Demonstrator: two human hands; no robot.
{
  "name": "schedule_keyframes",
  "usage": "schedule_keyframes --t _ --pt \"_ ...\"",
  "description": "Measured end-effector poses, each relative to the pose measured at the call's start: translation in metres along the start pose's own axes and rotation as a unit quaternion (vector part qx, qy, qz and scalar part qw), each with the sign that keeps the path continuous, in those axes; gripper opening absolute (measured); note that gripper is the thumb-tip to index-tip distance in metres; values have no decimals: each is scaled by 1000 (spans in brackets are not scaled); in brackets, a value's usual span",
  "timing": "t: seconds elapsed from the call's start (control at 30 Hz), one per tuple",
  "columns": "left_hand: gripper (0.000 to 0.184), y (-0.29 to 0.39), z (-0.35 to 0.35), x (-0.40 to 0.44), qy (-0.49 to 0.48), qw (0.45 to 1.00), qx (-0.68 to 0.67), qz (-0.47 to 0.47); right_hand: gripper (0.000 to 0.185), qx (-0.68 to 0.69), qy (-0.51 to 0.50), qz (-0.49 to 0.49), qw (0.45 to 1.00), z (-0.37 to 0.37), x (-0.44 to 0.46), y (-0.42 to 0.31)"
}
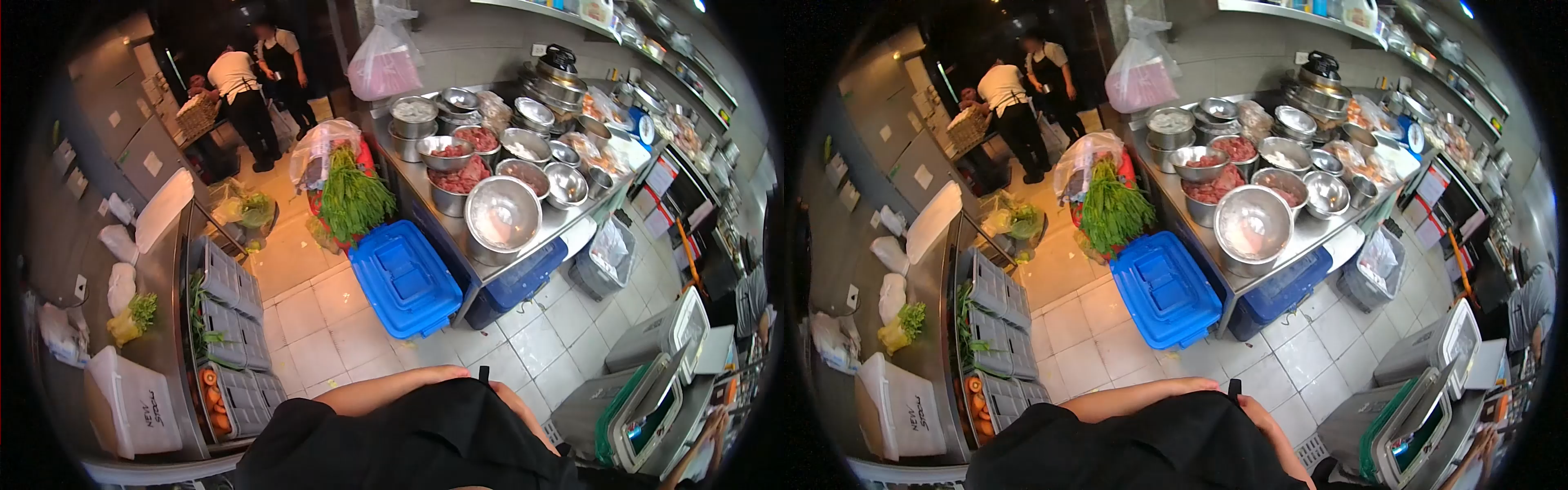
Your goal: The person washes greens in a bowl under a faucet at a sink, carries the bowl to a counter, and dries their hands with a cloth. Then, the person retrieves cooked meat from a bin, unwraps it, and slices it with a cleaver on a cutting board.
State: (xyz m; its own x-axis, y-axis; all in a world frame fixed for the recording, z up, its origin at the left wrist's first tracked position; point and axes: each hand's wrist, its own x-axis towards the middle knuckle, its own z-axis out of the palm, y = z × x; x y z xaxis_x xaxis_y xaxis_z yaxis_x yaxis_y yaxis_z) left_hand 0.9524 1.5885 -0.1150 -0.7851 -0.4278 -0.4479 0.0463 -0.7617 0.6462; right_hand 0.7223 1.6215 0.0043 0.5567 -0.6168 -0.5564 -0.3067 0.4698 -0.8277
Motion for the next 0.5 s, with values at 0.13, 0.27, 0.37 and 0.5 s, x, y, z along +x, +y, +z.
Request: schedule_keyframes --t 0.13,0.27,0.37,0.5 --pt "30 14 18 -27 14 998 -55 -22 35 17 31 47 998 5 7 4" --pt "33 36 44 -57 18 999 -39 -14 37 95 40 20 994 9 14 16" --pt "37 15 20 -43 25 1000 0 -6 38 103 34 -20 994 10 26 38" --pt "42 4 3 -27 33 998 48 -17 37 97 27 -29 995 13 31 35"
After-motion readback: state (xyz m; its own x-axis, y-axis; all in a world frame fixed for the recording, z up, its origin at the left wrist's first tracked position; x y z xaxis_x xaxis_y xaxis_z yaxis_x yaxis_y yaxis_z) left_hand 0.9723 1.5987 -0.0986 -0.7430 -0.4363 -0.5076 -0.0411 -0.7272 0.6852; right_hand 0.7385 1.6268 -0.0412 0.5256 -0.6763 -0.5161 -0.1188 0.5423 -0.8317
